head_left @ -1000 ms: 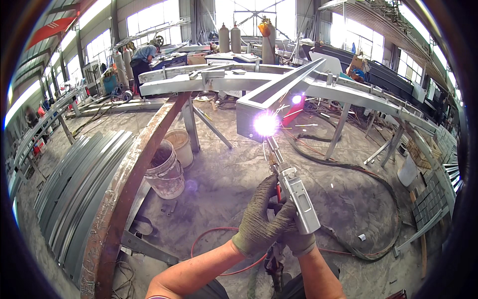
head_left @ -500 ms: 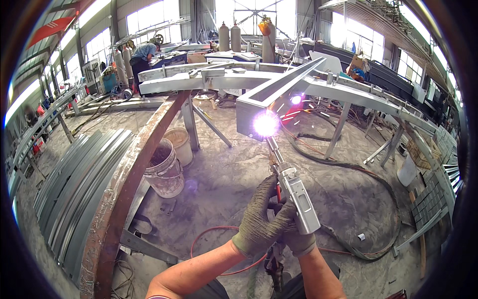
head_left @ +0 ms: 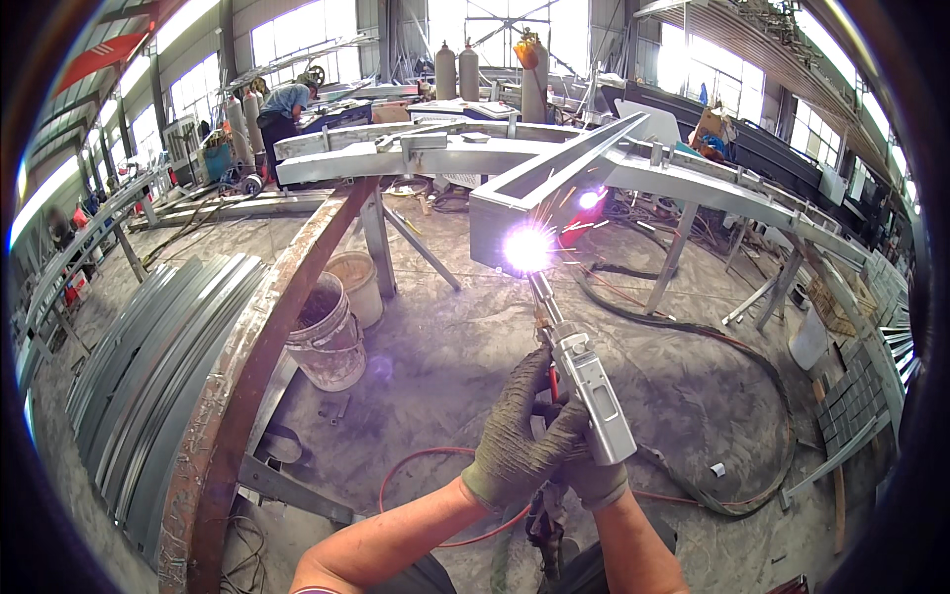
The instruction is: The person welds seams on rectangular aluminum frames using a handheld welding torch. They reposition the frames on a workbench and continue welding different joints, then move to a floor-level frame to weld its corners.
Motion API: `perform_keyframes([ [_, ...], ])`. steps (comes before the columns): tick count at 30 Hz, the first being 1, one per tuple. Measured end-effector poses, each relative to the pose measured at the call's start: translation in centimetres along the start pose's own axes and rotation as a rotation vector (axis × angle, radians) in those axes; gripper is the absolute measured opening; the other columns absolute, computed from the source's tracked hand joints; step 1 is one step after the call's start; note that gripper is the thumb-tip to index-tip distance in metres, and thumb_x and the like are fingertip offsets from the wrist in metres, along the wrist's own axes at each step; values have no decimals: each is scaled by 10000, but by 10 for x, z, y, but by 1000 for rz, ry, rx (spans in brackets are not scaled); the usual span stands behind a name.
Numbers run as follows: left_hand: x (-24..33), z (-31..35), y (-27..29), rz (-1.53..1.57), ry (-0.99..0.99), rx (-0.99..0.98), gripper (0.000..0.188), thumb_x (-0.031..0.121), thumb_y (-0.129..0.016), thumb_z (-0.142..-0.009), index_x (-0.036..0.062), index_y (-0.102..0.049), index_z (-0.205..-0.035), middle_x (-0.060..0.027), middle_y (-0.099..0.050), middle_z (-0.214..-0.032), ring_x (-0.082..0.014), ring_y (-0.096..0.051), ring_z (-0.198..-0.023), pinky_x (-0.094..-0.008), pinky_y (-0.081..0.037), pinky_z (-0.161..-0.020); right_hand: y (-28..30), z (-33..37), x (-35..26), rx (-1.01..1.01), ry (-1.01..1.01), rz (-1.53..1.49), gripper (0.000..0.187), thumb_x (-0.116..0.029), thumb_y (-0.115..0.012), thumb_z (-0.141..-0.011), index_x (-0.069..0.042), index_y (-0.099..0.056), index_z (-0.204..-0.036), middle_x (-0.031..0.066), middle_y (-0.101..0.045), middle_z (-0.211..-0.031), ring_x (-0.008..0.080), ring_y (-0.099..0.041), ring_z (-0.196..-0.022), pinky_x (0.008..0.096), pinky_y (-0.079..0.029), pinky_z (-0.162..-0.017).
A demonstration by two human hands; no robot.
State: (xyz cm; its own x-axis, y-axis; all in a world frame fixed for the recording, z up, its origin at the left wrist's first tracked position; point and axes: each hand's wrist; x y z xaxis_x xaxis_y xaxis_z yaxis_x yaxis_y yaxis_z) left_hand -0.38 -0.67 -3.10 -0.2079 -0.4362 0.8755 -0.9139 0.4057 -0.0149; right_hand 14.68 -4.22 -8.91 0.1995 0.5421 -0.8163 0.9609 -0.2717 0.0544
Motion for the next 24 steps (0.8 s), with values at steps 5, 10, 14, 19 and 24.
perform_keyframes([
  [5, 4, 0, -2, 2, 3, -1, 870, 294, -848, -1077, -36, -389, -1738, -240, -563, -1629, -296, -638, -1445, -399, -633, -1038, -2, 2, 3, 38, -13, -104, 140, 2, -745, -1041, -14, -802, -1168, 83, -808, -1051, 199, -795, -943, 350, -638, -804],
  [10, 0, 1, -2, 37, 15, 5, 860, 295, -844, -1077, -40, -398, -1731, -241, -570, -1620, -298, -641, -1439, -402, -633, -1037, -5, -3, -6, 14, 43, 12, 141, -7, -760, -1035, -12, -802, -1170, 93, -819, -1041, 219, -816, -933, 362, -644, -780],
  [14, 0, 1, -3, 19, 7, 12, 865, 302, -847, -1073, -33, -400, -1733, -237, -569, -1619, -297, -646, -1431, -399, -631, -1036, -3, -1, 0, 32, 53, -26, 154, -8, -767, -1032, -6, -799, -1182, 94, -822, -1050, 208, -813, -932, 359, -642, -774],
  [19, -3, 2, -2, 14, 16, 5, 866, 302, -847, -1073, -28, -398, -1737, -234, -567, -1615, -295, -647, -1427, -397, -627, -1037, -6, 2, 0, 69, -19, -71, 165, -10, -766, -1035, -5, -795, -1197, 93, -820, -1062, 203, -800, -917, 352, -635, -771],
  [24, 0, 3, -3, 11, 9, 11, 850, 299, -848, -1073, -26, -413, -1727, -229, -569, -1608, -298, -643, -1433, -396, -628, -1034, -5, 4, 5, 66, -13, -66, 143, -23, -762, -1044, -12, -798, -1182, 87, -811, -1032, 208, -791, -892, 352, -627, -762],
])
Point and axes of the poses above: each hand's wrist, its own z-axis away from the middle knuckle, its own y-axis out of the back of the hand, x = y × z
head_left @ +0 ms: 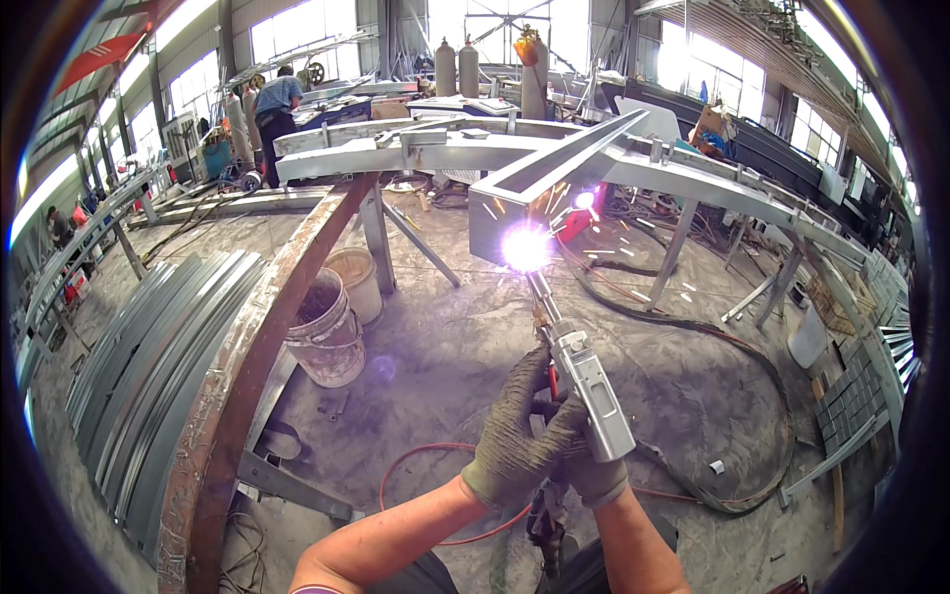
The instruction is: The person welds seams on rectangular aluminum frames using a handheld welding torch. They reposition the frames on a workbench and continue welding different joints, then move to a floor-level frame to weld its corners.
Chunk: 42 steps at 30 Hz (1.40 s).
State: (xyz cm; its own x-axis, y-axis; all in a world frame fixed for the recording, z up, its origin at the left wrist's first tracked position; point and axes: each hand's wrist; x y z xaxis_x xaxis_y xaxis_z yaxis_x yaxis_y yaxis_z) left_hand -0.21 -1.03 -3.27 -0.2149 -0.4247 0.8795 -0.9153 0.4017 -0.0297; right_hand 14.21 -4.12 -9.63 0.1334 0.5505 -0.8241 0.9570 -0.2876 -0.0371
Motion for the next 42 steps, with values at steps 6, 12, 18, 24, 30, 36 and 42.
perform_keyframes([
  [6, -5, 1, 0, 12, -8, 2, 835, 297, -844, -1078, -22, -422, -1723, -223, -577, -1602, -297, -653, -1424, -398, -631, -1029, 3, -2, -1, -26, 56, 91, 127, -28, -762, -1043, -18, -801, -1163, 90, -806, -1010, 221, -791, -876, 357, -624, -753],
  [12, 5, 2, -1, -12, 6, -2, 835, 293, -840, -1081, -21, -415, -1728, -221, -582, -1599, -291, -662, -1414, -400, -630, -1035, 5, -3, -1, -35, 95, 143, 118, -31, -764, -1040, -22, -803, -1151, 94, -803, -995, 233, -792, -862, 362, -624, -745],
  [18, 0, 5, -1, 7, 11, 12, 835, 292, -842, -1082, -23, -415, -1726, -219, -580, -1601, -285, -656, -1419, -395, -627, -1038, 5, -4, -2, -42, 124, 175, 109, -35, -767, -1038, -25, -805, -1139, 99, -800, -981, 244, -793, -849, 367, -623, -737],
  [24, -1, 5, -1, 15, 31, 2, 828, 282, -838, -1084, -19, -414, -1729, -205, -582, -1601, -279, -655, -1419, -392, -622, -1039, 6, -4, -3, -40, 152, 214, 99, -38, -769, -1035, -29, -806, -1127, 103, -797, -966, 256, -793, -835, 372, -622, -729],
  [30, 4, 5, -1, 18, 29, -5, 832, 272, -834, -1088, 1, -403, -1746, -185, -584, -1599, -263, -652, -1418, -391, -615, -1043, 7, -4, -3, -34, 182, 246, 90, -42, -771, -1032, -32, -808, -1115, 107, -794, -952, 268, -794, -822, 376, -621, -721],
  [36, 2, 7, -2, 45, 30, 6, 831, 266, -833, -1090, 9, -400, -1751, -164, -587, -1590, -251, -642, -1420, -384, -608, -1049, 4, -4, -6, -33, 189, 245, 88, -38, -775, -1027, -34, -811, -1107, 111, -794, -943, 273, -796, -814, 378, -623, -719],
  [42, 2, 7, -1, 47, 43, 1, 816, 264, -831, -1091, -1, -410, -1738, -167, -596, -1574, -253, -647, -1412, -385, -612, -1045, 8, -5, -4, -50, 237, 346, 106, -32, -788, -1014, -26, -813, -1116, 111, -805, -959, 253, -803, -831, 374, -629, -736],
])
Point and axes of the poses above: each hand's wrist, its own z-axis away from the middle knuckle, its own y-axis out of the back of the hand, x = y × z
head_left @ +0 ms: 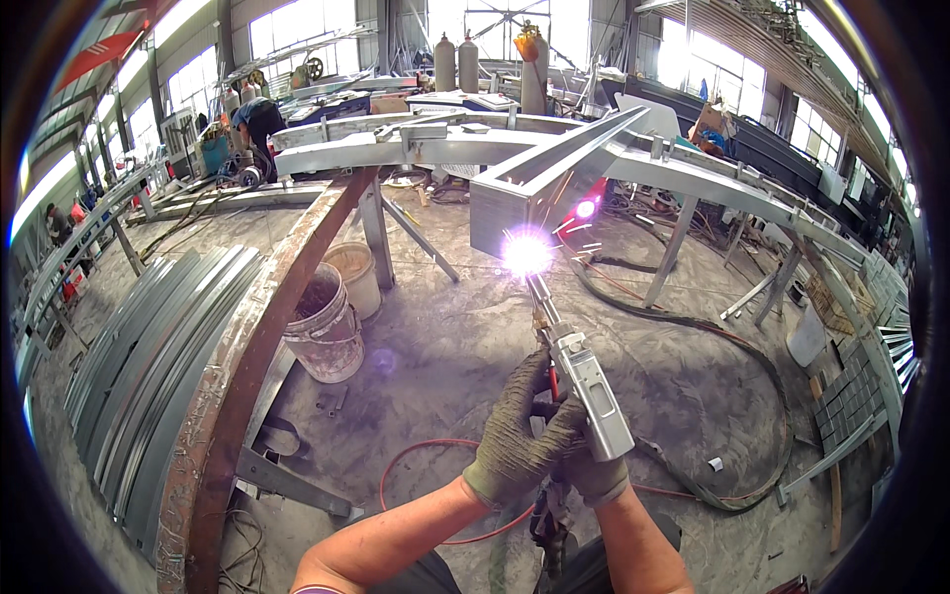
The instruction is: The person welds seams on rectangular aluminum frames using a handheld welding torch. They reposition the frames on a workbench and continue welding different joints, then move to a floor-level frame to weld its corners.
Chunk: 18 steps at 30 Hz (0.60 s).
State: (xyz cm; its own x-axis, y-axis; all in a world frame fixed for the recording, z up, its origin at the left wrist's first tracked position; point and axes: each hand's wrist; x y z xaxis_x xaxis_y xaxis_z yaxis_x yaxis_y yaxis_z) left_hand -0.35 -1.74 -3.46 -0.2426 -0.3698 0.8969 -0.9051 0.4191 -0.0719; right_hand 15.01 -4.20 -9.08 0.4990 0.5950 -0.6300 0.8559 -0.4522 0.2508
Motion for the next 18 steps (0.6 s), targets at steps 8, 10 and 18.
perform_keyframes([
  [8, -3, 1, 0, -9, -10, 2, 815, 263, -824, -1096, -11, -405, -1739, -183, -608, -1567, -261, -660, -1402, -391, -619, -1046, -1, -1, -4, 3, -4, -7, 104, -31, -762, -1000, -28, -807, -1094, 132, -791, -932, 303, -796, -807, 394, -624, -713],
  [10, -2, 1, 1, -12, 0, -6, 818, 262, -821, -1098, -13, -400, -1743, -184, -614, -1561, -263, -661, -1403, -394, -618, -1049, 1, -2, -4, -19, 18, 25, 105, -32, -756, -999, -28, -805, -1091, 135, -787, -925, 307, -796, -804, 400, -625, -709],
  [18, -4, 4, 2, -5, 34, -1, 829, 259, -823, -1095, -13, -392, -1748, -187, -620, -1555, -265, -661, -1410, -400, -618, -1057, 4, 4, -4, -33, -60, -18, 99, -71, -742, -1022, -30, -799, -1092, 149, -774, -928, 331, -791, -813, 405, -629, -720],
])
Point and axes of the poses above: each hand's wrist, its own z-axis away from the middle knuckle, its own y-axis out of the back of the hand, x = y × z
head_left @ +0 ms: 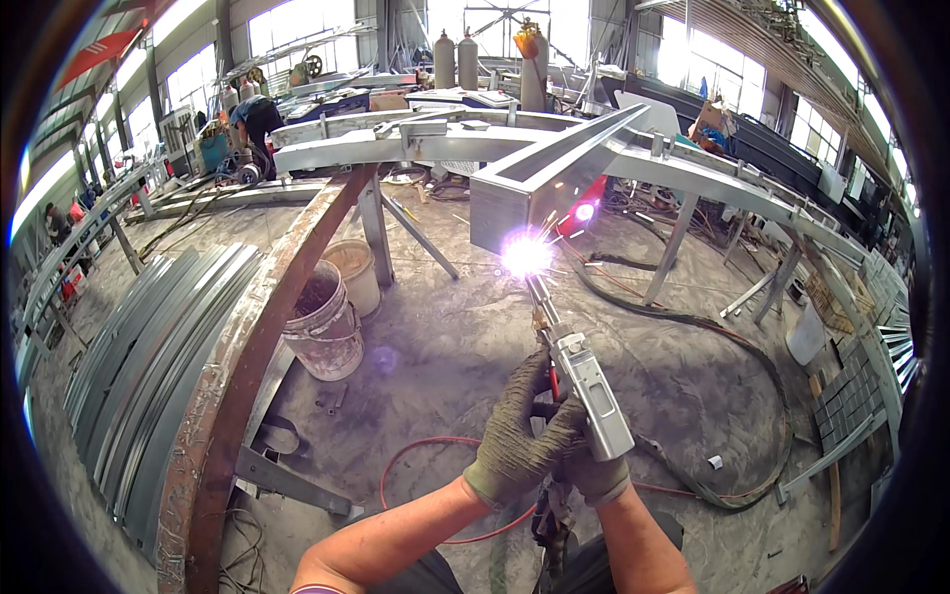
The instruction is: The person welds seams on rectangular aluminum frames using a handheld welding torch. They reposition the frames on a workbench and continue welding different joints, then move to a floor-level frame to weld its corners.
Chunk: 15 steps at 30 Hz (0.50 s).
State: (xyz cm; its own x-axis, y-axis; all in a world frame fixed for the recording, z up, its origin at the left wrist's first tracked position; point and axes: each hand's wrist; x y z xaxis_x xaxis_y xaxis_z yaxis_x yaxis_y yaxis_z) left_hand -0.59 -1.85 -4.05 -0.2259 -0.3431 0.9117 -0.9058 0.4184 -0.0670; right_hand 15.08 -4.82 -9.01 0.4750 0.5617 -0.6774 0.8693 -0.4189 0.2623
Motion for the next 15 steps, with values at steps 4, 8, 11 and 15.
perform_keyframes([
  [4, 2, 1, 0, 16, 20, -3, 828, 266, -825, -1093, -10, -395, -1746, -188, -621, -1559, -265, -661, -1414, -402, -618, -1064, 1, -2, 3, -21, 63, -32, 107, -91, -741, -1038, -27, -796, -1102, 150, -776, -942, 329, -789, -817, 406, -628, -722],
  [8, -1, 1, 2, 11, 12, -15, 826, 276, -826, -1093, -5, -400, -1743, -189, -619, -1568, -267, -660, -1419, -404, -617, -1069, 0, 1, 9, -10, 60, 22, 109, -105, -761, -1041, -24, -795, -1106, 135, -779, -940, 306, -786, -810, 398, -623, -720],
  [11, -4, 2, 2, -3, 26, -7, 825, 283, -826, -1093, -4, -403, -1742, -189, -615, -1575, -271, -657, -1424, -404, -617, -1070, -3, 0, 6, 6, 31, -29, 106, -93, -782, -1029, -23, -795, -1107, 129, -779, -938, 295, -783, -806, 394, -621, -722],
  [15, -6, 1, 3, 17, 11, -11, 827, 290, -826, -1094, -4, -404, -1742, -187, -610, -1581, -274, -651, -1436, -403, -616, -1066, -2, 2, 7, -14, 14, -50, 110, -75, -794, -1019, -22, -797, -1115, 131, -782, -953, 290, -786, -826, 392, -625, -740],
])
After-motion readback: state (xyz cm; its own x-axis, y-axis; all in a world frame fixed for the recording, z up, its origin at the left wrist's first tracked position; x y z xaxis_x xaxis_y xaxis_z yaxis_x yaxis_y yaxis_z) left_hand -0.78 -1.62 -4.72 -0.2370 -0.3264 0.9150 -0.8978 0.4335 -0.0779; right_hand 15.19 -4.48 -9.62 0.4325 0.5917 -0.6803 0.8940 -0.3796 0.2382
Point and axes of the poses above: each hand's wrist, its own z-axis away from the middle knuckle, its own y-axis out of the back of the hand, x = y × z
